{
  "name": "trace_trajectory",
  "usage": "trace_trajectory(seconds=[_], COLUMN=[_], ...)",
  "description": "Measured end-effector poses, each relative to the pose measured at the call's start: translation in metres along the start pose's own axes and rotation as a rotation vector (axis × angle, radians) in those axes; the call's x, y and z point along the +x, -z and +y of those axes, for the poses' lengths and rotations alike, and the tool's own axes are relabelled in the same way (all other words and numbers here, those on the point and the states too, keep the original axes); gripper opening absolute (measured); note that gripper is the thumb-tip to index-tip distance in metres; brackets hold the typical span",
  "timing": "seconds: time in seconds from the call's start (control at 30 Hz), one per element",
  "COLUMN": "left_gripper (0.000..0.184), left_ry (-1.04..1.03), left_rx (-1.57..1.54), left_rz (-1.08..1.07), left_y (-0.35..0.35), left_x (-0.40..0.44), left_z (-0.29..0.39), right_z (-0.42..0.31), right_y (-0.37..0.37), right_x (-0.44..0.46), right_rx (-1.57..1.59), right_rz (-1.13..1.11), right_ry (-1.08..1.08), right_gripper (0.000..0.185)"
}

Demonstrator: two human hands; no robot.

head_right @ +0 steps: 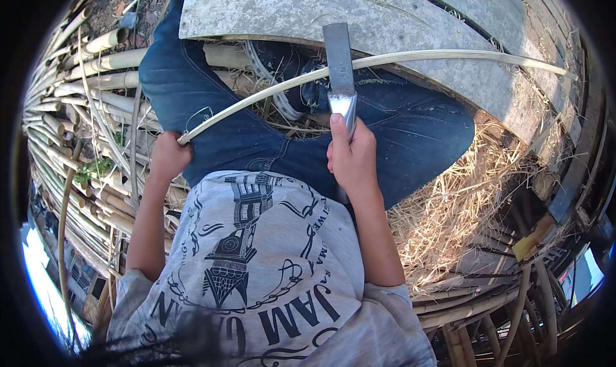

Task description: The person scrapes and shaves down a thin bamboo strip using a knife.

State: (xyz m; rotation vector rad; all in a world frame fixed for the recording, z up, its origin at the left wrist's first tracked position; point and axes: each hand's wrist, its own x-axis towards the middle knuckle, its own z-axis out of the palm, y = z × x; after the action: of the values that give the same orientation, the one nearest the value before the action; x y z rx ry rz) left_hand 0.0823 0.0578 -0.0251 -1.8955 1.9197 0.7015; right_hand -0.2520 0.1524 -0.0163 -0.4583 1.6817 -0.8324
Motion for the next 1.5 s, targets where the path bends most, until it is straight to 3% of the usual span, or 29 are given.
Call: trace_trajectory(seconds=[0.1, 0.17, 0.2, 0.3, 0.37, 0.43, 0.47, 0.57, 0.63, 0.77, 0.83, 0.9, 1.03, 1.17, 1.23, 1.37, 1.43, 1.5], left_gripper=[0.019, 0.020, 0.020, 0.020, 0.021, 0.021, 0.022, 0.023, 0.023, 0.023, 0.024, 0.027, 0.028, 0.026, 0.026, 0.026, 0.027, 0.027], left_ry=[0.019, 0.022, 0.020, 0.008, 0.029, 0.033, 0.034, 0.059, 0.048, 0.052, 0.014, -0.035, -0.008, -0.051, -0.118, -0.054, -0.078, -0.082], left_rx=[-0.001, -0.001, 0.000, -0.018, -0.033, -0.019, -0.009, 0.030, 0.021, -0.108, -0.062, -0.058, -0.041, -0.081, -0.059, -0.020, -0.049, -0.039], left_rz=[-0.013, -0.017, -0.022, -0.028, -0.025, -0.030, -0.035, -0.033, -0.058, -0.154, -0.117, -0.058, -0.141, -0.051, 0.013, -0.066, -0.050, -0.049], left_y=[0.000, 0.002, 0.003, 0.005, 0.009, 0.005, 0.003, 0.003, 0.006, 0.023, 0.028, 0.026, 0.025, 0.021, 0.021, 0.019, 0.022, 0.021], left_x=[-0.001, -0.001, -0.002, -0.002, -0.003, -0.001, 0.002, 0.002, 0.000, 0.000, -0.005, 0.001, -0.002, -0.005, -0.005, 0.003, 0.003, -0.001], left_z=[0.000, 0.002, 0.002, 0.007, 0.012, 0.005, 0.003, 0.002, -0.002, 0.020, 0.041, 0.048, 0.041, 0.061, 0.073, 0.058, 0.060, 0.071], right_z=[0.006, -0.004, -0.004, -0.012, -0.012, -0.002, 0.014, 0.006, -0.002, -0.010, -0.005, -0.005, -0.008, -0.005, 0.001, -0.006, -0.005, -0.004], right_y=[-0.017, -0.008, -0.003, 0.029, 0.032, 0.005, -0.014, -0.013, -0.004, 0.027, 0.020, -0.004, 0.022, 0.031, 0.014, 0.038, 0.045, 0.033], right_x=[-0.003, -0.004, -0.002, 0.006, 0.009, -0.001, -0.006, -0.006, -0.008, 0.003, 0.003, -0.013, -0.006, 0.005, -0.006, 0.001, 0.008, 0.007], right_rx=[-0.180, -0.154, -0.221, -0.040, -0.113, -0.089, -0.167, -0.090, -0.111, 0.031, 0.037, 0.027, -0.073, 0.173, 0.014, 0.024, 0.283, 0.289], right_rz=[-0.066, -0.103, -0.089, 0.108, 0.130, -0.005, -0.090, -0.138, -0.147, 0.101, 0.088, -0.064, -0.082, 0.155, -0.031, -0.119, -0.005, 0.065], right_ry=[0.074, -0.011, 0.105, 0.000, 0.036, 0.000, 0.086, -0.062, -0.052, -0.005, 0.005, -0.035, -0.059, 0.002, -0.017, -0.057, -0.036, -0.052], right_gripper=[0.038, 0.038, 0.040, 0.039, 0.038, 0.038, 0.039, 0.040, 0.040, 0.042, 0.042, 0.042, 0.045, 0.045, 0.044, 0.044, 0.046, 0.045])
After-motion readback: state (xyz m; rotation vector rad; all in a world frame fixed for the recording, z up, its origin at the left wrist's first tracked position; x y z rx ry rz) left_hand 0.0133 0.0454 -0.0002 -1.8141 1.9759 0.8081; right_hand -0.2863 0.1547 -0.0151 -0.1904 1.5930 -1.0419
